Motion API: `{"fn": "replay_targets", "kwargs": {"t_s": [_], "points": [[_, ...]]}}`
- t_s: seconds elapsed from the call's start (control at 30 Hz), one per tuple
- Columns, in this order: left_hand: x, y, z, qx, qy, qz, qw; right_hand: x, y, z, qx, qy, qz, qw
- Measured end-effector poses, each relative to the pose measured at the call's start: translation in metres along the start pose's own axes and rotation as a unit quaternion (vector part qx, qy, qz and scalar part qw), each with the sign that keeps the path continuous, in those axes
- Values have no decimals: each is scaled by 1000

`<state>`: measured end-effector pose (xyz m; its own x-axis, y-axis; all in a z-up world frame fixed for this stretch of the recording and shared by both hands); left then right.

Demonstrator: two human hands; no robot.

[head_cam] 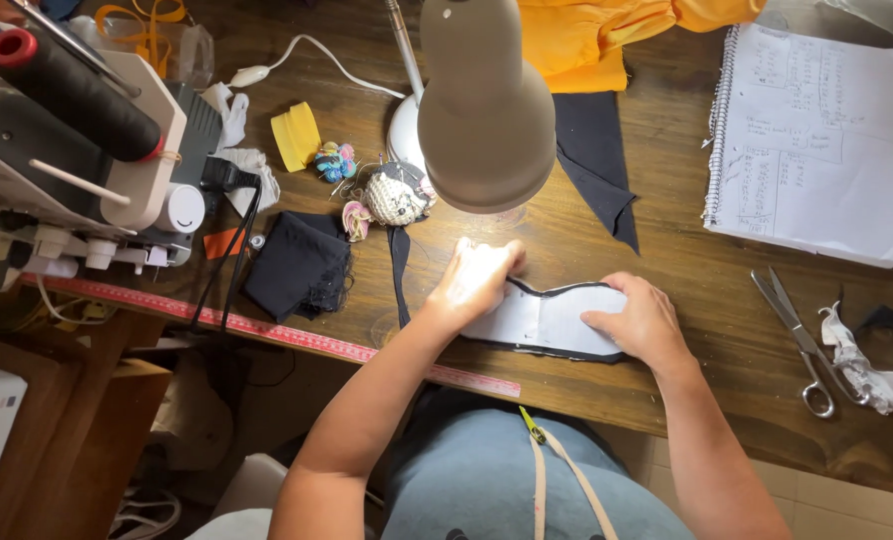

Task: The person measures a white fabric piece with a measuring tape and a ruler, then retrieves a roll of black elastic from a shelf. They measure and cut a length of the elastic using scissors, preparing it for attachment to the fabric.

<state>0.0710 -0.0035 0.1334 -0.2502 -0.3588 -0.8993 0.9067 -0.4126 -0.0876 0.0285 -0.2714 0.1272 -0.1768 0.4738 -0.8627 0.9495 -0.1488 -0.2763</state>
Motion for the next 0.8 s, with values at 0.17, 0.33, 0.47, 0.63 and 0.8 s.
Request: {"fn": "replay_targets", "kwargs": {"t_s": [0.17,0.33,0.47,0.63,0.8], "points": [[7,2,-18,-18,-124,50,991,-7,-11,0,27,65,29,997],[5,-5,-26,-42,-198,54,978,-12,-29,-3,82,246,86,962],[8,-10,-9,-2,-92,107,990,-9,-28,8,87,367,84,922],[56,-36,52,161,-23,280,946,15,-9,37,92,425,41,899],[71,-55,73,202,-33,260,944,-11,-21,7,59,363,-9,930]]}}
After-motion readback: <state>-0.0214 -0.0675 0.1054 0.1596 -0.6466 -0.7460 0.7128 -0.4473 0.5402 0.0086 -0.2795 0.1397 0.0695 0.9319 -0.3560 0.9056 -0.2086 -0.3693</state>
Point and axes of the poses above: each hand's wrist, its own y-axis towards the middle knuckle, its own x-axis out of the palm, z = x × y, the point moved 1 cm from there along y, towards the middle knuckle, and after that the axes turned 9 degrees about z, right-handed, at the moved point
